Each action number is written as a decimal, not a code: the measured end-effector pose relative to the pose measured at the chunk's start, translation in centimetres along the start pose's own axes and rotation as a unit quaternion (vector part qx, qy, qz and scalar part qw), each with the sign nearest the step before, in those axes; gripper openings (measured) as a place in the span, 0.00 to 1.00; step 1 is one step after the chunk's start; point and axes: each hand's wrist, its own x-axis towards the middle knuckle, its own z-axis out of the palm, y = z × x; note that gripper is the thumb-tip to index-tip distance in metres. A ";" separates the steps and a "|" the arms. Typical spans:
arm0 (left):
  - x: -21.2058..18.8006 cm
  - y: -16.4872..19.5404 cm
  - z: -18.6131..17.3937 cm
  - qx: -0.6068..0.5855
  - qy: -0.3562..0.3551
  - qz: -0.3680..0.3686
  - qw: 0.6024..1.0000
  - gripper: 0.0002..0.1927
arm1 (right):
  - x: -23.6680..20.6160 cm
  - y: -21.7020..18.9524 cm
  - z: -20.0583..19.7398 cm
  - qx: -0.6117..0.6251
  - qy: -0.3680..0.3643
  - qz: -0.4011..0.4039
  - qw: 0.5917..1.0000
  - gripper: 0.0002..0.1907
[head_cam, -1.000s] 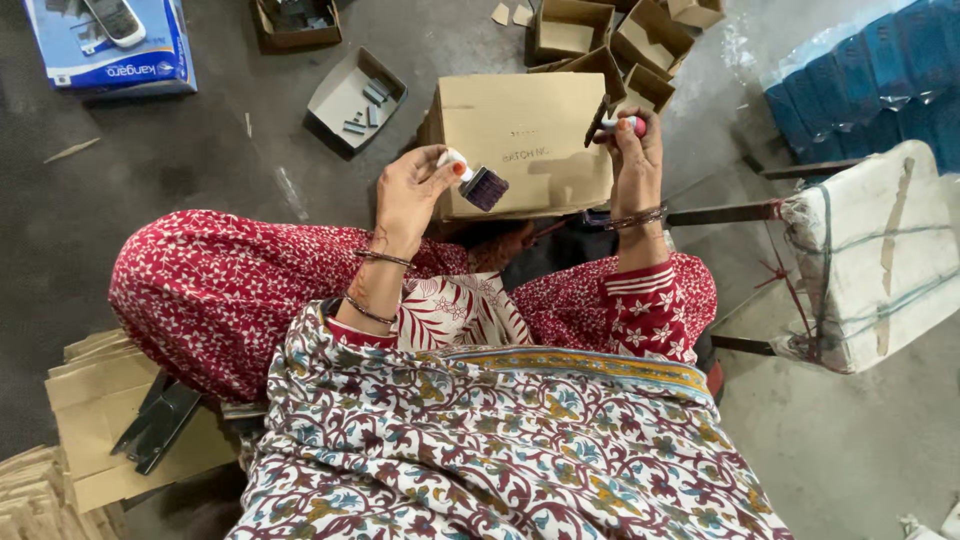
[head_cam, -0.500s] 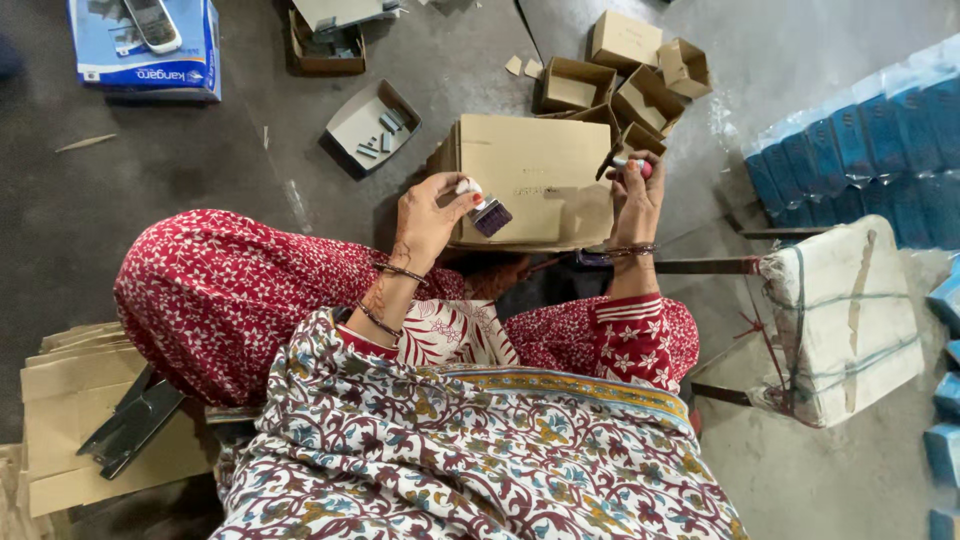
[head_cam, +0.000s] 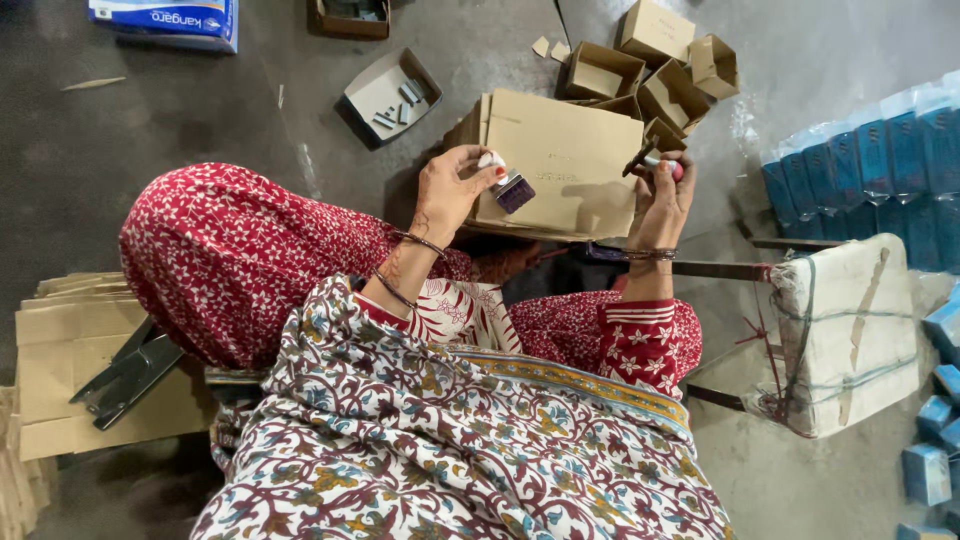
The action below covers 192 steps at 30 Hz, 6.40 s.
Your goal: The person sits on the floor and repeatedly stamps a batch number onto small cardboard boxes using a rubber stamp and ink pad. The person picks up each box, applies the stamp, and places it aside.
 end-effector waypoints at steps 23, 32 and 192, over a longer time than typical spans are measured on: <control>0.0 8.0 -20.0 0.283 0.304 0.155 0.897 0.17 | 0.4 1.7 17.8 -0.232 -0.258 -0.055 0.936 0.12; 0.8 7.8 -7.2 0.261 0.132 0.243 0.925 0.17 | -2.5 -1.8 9.2 -0.644 -0.280 -0.276 0.656 0.10; 3.8 3.2 -3.6 0.138 -0.017 0.048 0.989 0.17 | 0.0 1.3 1.3 -0.203 -0.049 -0.081 0.975 0.07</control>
